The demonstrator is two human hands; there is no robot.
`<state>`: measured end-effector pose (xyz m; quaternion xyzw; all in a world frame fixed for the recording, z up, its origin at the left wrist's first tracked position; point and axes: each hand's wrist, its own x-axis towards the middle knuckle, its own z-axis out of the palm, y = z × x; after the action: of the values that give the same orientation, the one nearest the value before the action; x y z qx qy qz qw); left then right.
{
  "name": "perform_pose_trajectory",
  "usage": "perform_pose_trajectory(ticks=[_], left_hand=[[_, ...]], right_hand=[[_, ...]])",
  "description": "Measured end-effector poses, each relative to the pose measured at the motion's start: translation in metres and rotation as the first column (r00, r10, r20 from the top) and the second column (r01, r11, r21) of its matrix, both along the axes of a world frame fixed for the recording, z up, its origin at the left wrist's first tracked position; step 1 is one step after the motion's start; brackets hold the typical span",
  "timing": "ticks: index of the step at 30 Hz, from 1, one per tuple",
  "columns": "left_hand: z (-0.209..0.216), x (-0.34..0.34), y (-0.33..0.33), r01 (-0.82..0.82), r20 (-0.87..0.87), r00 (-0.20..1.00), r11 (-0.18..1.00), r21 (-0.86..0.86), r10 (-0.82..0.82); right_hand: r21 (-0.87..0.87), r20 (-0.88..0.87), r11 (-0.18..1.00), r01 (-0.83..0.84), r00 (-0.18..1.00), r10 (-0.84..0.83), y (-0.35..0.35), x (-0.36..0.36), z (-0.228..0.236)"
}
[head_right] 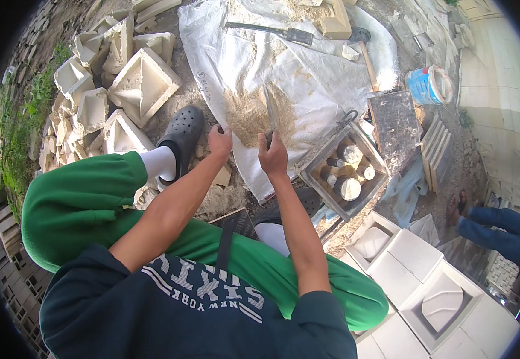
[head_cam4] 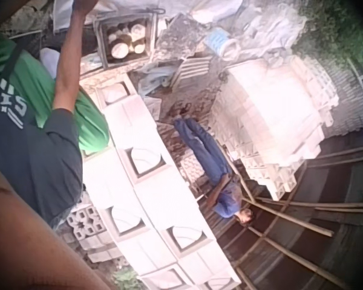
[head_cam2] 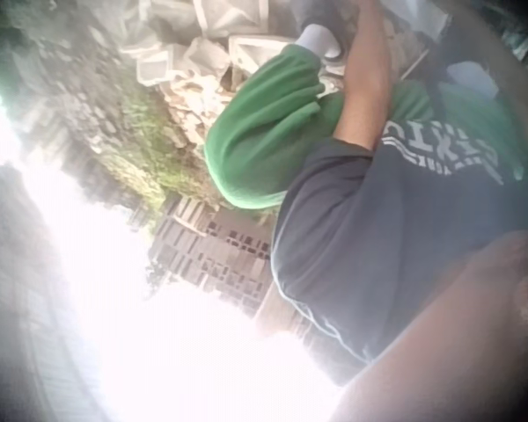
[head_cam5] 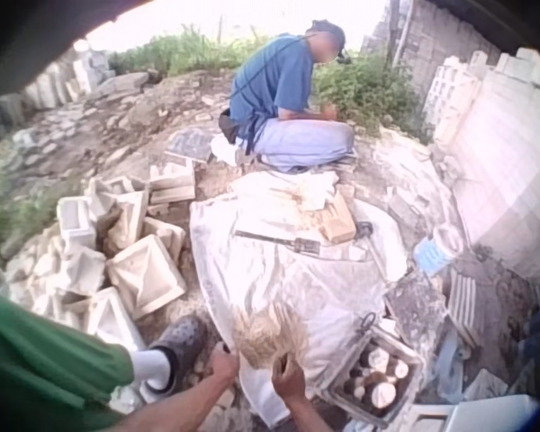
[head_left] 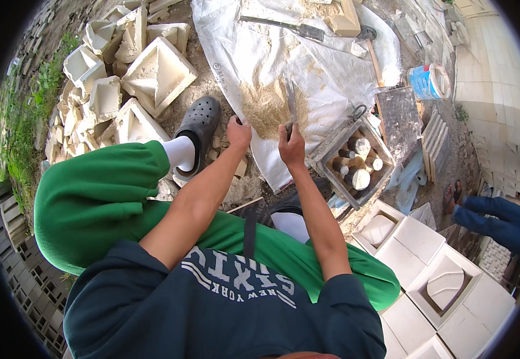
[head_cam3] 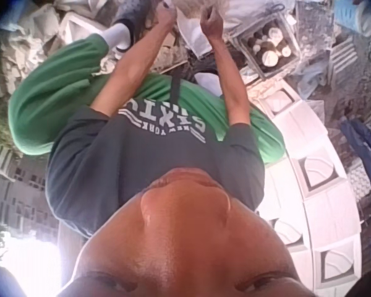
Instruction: The person uses a trowel to scrape and arrange a pile of stone dust on a white cloth, then gathers some of the material into a small plastic container.
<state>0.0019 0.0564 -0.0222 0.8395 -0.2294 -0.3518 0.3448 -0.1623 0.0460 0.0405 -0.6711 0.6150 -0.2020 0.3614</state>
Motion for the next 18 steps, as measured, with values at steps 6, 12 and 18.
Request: perform_pose_trajectory(ticks=[6,12,18], left_hand=[[-0.009,0.006,0.005,-0.043,0.018,0.999,0.997,-0.061,0.045],[0.009,-0.002,0.009,0.035,-0.04,0.999,0.999,-0.015,-0.036],[0.005,0.0,0.008,0.031,-0.025,0.999,1.0,0.006,-0.031]], right_hand=[[0.212,-0.306,0.971,0.114,0.951,-0.045,0.023,0.014,-0.03],[0.076,-0.261,0.992,0.101,0.962,-0.078,0.02,0.005,-0.035],[-0.084,-0.115,0.982,0.169,0.977,-0.178,0.013,0.01,-0.026]])
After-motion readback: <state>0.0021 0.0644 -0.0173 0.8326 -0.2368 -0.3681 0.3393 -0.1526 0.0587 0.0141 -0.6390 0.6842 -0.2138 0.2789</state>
